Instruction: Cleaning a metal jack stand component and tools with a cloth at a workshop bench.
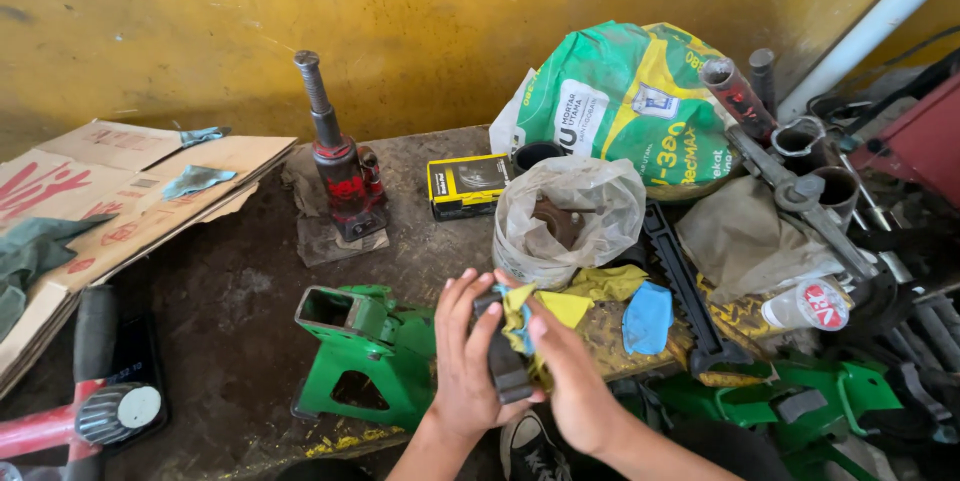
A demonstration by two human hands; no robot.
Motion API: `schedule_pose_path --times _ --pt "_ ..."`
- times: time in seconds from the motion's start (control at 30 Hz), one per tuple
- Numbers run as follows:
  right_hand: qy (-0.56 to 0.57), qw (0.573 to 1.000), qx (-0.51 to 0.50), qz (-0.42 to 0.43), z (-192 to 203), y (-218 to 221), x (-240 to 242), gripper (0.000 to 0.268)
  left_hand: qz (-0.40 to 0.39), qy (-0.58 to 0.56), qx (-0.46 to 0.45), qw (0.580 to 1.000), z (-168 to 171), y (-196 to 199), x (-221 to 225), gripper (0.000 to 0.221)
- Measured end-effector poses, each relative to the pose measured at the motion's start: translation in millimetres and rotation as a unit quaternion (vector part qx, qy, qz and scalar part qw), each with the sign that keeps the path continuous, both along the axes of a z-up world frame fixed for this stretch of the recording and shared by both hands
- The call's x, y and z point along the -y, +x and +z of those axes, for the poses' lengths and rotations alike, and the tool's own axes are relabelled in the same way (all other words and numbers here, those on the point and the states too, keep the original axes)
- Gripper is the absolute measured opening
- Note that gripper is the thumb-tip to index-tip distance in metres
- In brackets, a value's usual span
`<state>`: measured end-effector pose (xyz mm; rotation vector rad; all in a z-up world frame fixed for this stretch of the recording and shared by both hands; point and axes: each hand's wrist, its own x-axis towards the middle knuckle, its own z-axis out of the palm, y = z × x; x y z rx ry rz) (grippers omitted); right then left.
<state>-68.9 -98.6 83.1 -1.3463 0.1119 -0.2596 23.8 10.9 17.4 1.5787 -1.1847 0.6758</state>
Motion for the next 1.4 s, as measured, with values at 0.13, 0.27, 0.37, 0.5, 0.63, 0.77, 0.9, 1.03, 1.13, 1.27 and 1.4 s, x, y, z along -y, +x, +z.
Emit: schedule_pose_path --times 0.13,0.27,0.37,0.5,0.63,0.77,0.9,1.03,1.13,1.27,1.4 --pt "-0.098 0.994 0.007 -0.044 -33 -4 -21 0.061 -0.024 -0.037 -0.025 0.999 -7 3 -5 0.086" --pt "-0.084 0.979 0.126 -0.137 -77 -13 -42 0.057 -0.043 -0.03 -0.041 0.998 -15 3 -9 0.088" --pt "-0.144 0.966 0.161 -0.145 -74 -18 -49 0.06 -0.067 -0.048 -0.055 0.995 -19 3 -10 0.086" --pt "-0.112 0.975 0.149 -0.117 -60 -16 -50 0.068 -0.09 -0.081 -0.096 0.988 -13 -5 -6 0.077" --pt "0.089 0.988 0.059 -0.108 -39 -8 -45 0.067 -0.087 -0.055 -0.089 0.991 -14 -12 -3 0.082" --pt "-0.07 0.976 0.003 -0.207 -83 -4 -15 0.055 -0.073 0.008 -0.062 0.995 -19 -16 -2 0.087" --pt "0.354 0.931 -0.057 -0.072 -112 4 14 0.047 -0.068 0.068 -0.007 0.995 -32 -28 -3 0.09" --pt "0.397 0.917 -0.031 0.002 -100 12 15 0.045 -0.028 0.07 0.028 0.997 -25 -25 -2 0.089" --pt "0.383 0.905 -0.15 -0.107 -73 18 16 0.048 -0.023 0.054 0.029 0.998 -14 -23 0 0.086" --pt "0.296 0.953 -0.005 -0.064 -52 18 20 0.047 -0.027 0.023 0.017 0.999 -15 -22 -3 0.076" --pt "0.234 0.972 -0.01 0.0 -73 17 38 0.041 -0.081 0.053 0.084 0.992 -23 -15 -8 0.072"
